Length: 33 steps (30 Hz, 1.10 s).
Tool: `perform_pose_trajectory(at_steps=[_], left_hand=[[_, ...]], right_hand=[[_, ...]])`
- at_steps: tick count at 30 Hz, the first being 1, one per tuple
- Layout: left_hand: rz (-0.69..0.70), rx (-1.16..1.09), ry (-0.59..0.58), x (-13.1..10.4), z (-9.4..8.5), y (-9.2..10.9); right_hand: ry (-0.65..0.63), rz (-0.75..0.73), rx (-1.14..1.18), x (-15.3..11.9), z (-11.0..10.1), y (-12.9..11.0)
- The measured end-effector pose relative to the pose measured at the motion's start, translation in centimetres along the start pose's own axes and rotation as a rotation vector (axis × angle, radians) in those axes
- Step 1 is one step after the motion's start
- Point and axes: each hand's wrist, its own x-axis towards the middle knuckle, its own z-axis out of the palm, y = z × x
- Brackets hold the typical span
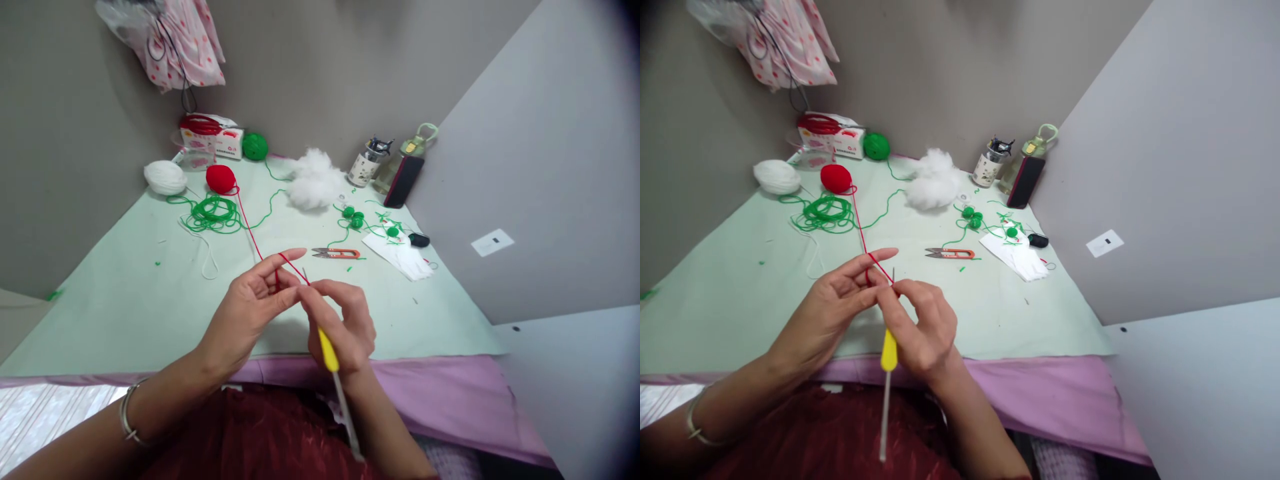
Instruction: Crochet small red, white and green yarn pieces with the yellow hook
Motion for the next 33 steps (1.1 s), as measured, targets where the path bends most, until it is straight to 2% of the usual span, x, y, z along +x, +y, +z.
perform_pose_trajectory(at_steps=[2,5,7,9,12,16,19,22,23,26,30,33], left_hand=[[-0.109,-0.107,-0.027,0.1,-0.1,0.0],[-0.224,-0.188,-0.051,0.3,-0.4,0.3],[-0.206,-0.166,-0.042,0.4,-0.5,0.5],[-0.138,-0.107,-0.033,0.3,-0.4,0.6],[-0.040,0.015,-0.053,0.1,-0.2,0.3],[0.017,0.086,-0.040,0.2,0.1,-0.1],[-0.003,0.001,-0.007,0.4,0.3,-0.1],[-0.110,-0.110,-0.013,0.5,0.4,0.0],[-0.151,-0.143,-0.019,0.5,0.3,0.0],[-0.203,-0.200,-0.010,0.7,0.1,0.0],[-0.184,-0.181,0.026,0.7,-0.2,0.3],[-0.123,-0.092,0.026,0.4,0.1,0.4]], right_hand=[[0.041,0.007,-0.027,-0.3,0.3,0.1],[0.072,0.217,0.228,0.0,0.1,0.2],[0.121,0.395,0.478,0.7,-0.2,0.2],[0.132,0.497,0.633,1.3,-0.4,0.2],[0.084,0.504,0.618,1.8,-0.3,0.1],[0.071,0.467,0.529,1.3,0.0,-0.1],[0.062,0.332,0.347,0.5,0.4,-0.3],[0.101,0.204,0.194,0.0,0.8,-0.3],[0.107,0.218,0.209,0.0,0.8,-0.3],[0.128,0.378,0.375,0.5,0.4,-0.1],[0.174,0.589,0.590,1.2,-0.2,0.3],[0.139,0.664,0.691,1.3,-0.3,0.5]])
